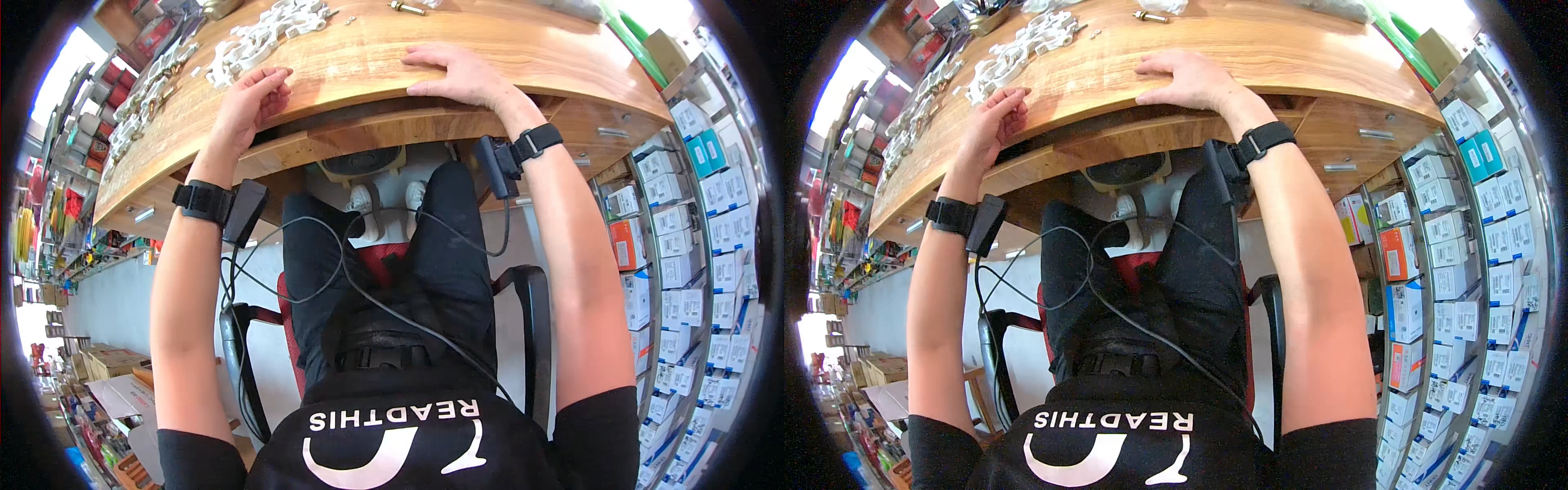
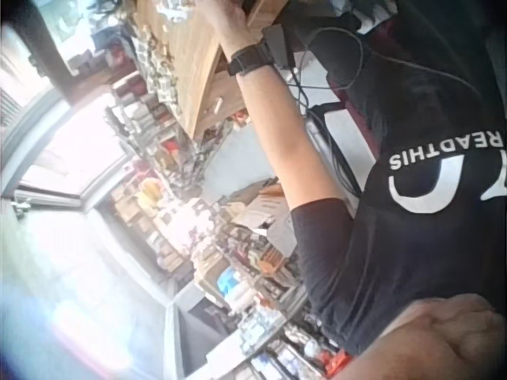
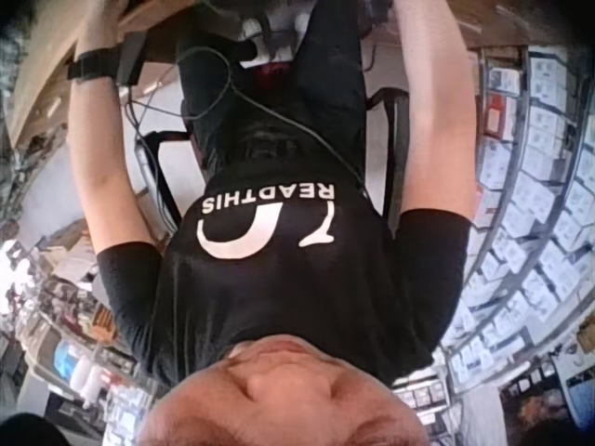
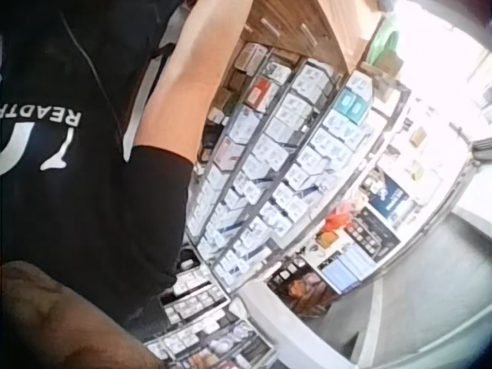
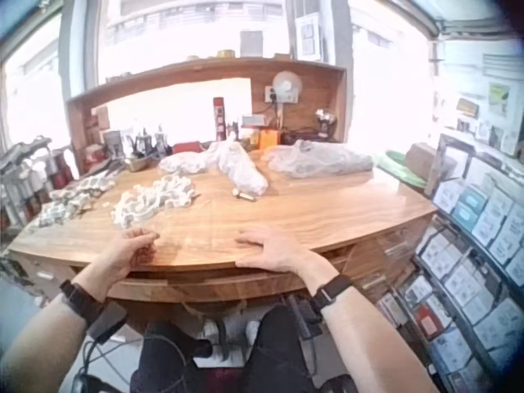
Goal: Assembling white plastic pipe clamps with brass bolts and nuts on a workbench.
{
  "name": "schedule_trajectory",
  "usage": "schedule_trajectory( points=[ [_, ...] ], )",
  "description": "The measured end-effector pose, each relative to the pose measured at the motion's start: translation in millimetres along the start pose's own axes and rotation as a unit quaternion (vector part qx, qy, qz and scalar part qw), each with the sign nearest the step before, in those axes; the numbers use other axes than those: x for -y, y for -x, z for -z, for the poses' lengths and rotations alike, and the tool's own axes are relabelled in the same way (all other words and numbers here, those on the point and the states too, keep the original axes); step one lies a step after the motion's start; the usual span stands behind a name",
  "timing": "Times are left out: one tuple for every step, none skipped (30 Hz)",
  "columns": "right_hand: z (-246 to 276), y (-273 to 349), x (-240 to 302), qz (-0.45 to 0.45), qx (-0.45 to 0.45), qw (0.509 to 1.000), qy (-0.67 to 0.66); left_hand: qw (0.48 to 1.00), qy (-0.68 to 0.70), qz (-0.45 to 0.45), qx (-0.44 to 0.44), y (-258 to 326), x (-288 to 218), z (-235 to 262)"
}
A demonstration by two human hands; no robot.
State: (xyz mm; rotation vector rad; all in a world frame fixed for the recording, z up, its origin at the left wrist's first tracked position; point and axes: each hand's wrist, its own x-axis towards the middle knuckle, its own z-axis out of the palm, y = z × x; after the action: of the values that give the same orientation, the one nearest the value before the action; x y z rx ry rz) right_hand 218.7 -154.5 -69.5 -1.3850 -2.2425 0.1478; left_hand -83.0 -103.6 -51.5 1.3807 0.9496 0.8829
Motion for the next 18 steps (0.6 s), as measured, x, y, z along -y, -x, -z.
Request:
schedule_trajectory(
  points=[
    [1,0,1,0.002,-0.005,1.0,0.002,1.0,0.003,0.011,-0.011,-1,1,-1],
    [0,0,2,0.0,0.001,1.0,-0.002,1.0,-0.006,0.01,-0.015,1,2,-2],
    [0,0,2,-0.002,0.007,1.0,-0.007,1.0,-0.007,0.007,-0.015,1,2,-2],
    [1,-1,2,0.01,0.007,1.0,-0.008,1.0,-0.023,0.002,-0.016,0,2,-2],
    [1,0,2,0.011,0.007,1.0,-0.008,0.999,-0.037,0.001,-0.016,1,2,-3],
    [0,1,1,0.009,0.001,1.0,-0.01,0.999,-0.045,-0.002,-0.012,1,2,-3],
    [0,1,1,0.009,-0.005,1.0,-0.012,0.999,-0.045,-0.002,-0.014,0,3,-3],
    [-1,1,-1,0.011,-0.005,1.0,-0.012,0.999,-0.048,-0.002,-0.017,1,3,-5],
    [-2,1,-3,0.017,-0.009,1.0,-0.019,0.999,-0.051,-0.003,-0.02,2,3,-7],
    [-3,1,-5,0.023,-0.014,0.999,-0.025,0.998,-0.05,-0.004,-0.022,3,4,-8],
    [-2,0,-4,0.026,-0.015,0.999,-0.023,0.998,-0.061,-0.008,-0.023,4,3,-10],
    [-1,0,-3,0.025,-0.014,0.999,-0.021,0.997,-0.072,-0.012,-0.024,4,2,-10],
    [-1,0,-2,0.024,-0.013,0.999,-0.017,0.997,-0.072,-0.016,-0.026,4,2,-10],
    [0,1,-1,0.02,-0.018,0.999,-0.018,0.997,-0.075,-0.017,-0.026,4,3,-11],
    [1,2,0,0.022,-0.02,0.999,-0.014,0.996,-0.079,-0.018,-0.026,3,3,-13],
    [3,2,1,0.026,-0.021,0.999,-0.01,0.995,-0.088,-0.014,-0.033,4,1,-13],
    [1,3,0,0.029,-0.02,0.999,-0.007,0.996,-0.087,-0.017,-0.032,4,2,-13],
    [-2,1,0,0.04,-0.034,0.999,-0.004,0.996,-0.082,-0.013,-0.027,3,3,-11]
  ],
)
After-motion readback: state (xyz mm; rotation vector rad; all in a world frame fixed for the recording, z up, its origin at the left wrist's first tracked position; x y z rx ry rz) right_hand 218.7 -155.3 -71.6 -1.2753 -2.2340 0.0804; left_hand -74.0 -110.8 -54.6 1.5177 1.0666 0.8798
